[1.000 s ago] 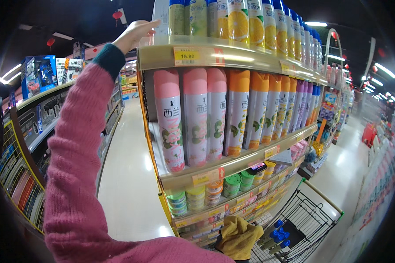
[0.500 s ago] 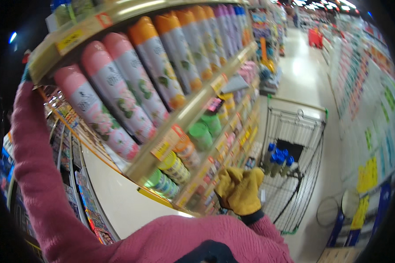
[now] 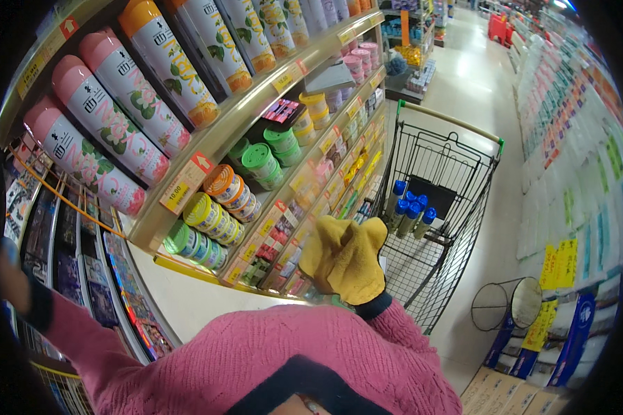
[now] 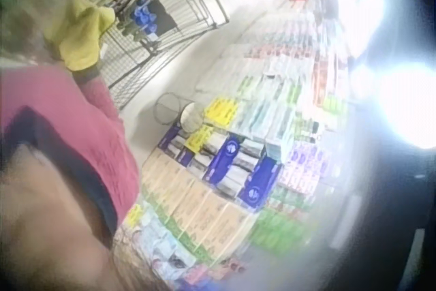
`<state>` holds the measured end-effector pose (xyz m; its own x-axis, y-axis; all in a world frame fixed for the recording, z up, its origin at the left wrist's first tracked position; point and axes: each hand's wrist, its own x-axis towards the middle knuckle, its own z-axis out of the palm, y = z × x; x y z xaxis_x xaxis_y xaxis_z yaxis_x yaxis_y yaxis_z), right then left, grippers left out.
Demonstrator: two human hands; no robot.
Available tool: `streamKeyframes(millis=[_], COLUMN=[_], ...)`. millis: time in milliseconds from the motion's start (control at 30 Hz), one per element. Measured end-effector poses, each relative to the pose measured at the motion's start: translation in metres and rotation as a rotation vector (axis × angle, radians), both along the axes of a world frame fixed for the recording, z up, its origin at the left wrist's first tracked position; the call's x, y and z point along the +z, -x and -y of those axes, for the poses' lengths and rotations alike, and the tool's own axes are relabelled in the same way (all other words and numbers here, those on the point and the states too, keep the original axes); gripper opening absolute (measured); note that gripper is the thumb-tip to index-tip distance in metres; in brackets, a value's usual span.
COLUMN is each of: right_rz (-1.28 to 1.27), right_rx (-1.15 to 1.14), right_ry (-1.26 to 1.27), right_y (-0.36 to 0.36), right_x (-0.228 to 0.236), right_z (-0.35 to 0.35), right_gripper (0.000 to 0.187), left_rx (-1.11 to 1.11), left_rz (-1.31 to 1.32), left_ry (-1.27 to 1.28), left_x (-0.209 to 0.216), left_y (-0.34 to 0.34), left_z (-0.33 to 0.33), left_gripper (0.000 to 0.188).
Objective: The person repeatedly picks cylindrical containers from a shelf, wipes them with a yellow cloth, and places them into a shopping cart. They also write on a piece of paper while holding a container. The task involves handling multiple identical items and organizing them in the cart.
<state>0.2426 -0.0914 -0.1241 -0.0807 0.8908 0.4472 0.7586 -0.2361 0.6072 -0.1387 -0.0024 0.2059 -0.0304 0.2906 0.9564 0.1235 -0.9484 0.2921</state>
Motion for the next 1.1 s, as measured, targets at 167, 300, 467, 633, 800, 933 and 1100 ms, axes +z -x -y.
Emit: streamKeyframes(millis=[167,300,467,633,800,933,1100], right_rz=[0.212,0.785,1.958,2.018,0.013,-1.900,-1.736], right_rx=[0.179,-0.080,-0.298,-0.855,-0.249,0.691,0.330], right_ry=[-0.032,-0.298,0.092,-0.010,-0.143,-0.912,-0.749], right_y=[-0.014,0.024,0.044,-0.015,-0.071,-0.095,-0.082], right_x=[-0.011,-0.048,-0.076,-0.050,-0.024,-0.028,-0.053], right_z=[0.001,-0.017,0.005,0.004,0.000,-0.009,-0.014], right_gripper=[0.009,0.030,0.059,0.025,0.015,0.018,0.015], left_rx=[-0.458,-0.429,-0.510,-0.455,-0.519,-0.666,-0.697], left_rz=[-0.087,-0.471,-0.931,-1.042,-1.156,-1.110,-0.953], left_ry=[0.612,1.175,0.970,0.854,1.002,1.140,1.295], left_x=[-0.118,-0.222,-0.296,-0.298,-0.279,-0.272,-0.281], left_y=[-0.077,-0.186,-0.243,-0.244,-0.251,-0.253,-0.259], left_z=[0.059,0.038,0.045,0.060,0.072,0.077,0.085], left_gripper=[0.044,0.044,0.059,0.079,0.089,0.085,0.082])
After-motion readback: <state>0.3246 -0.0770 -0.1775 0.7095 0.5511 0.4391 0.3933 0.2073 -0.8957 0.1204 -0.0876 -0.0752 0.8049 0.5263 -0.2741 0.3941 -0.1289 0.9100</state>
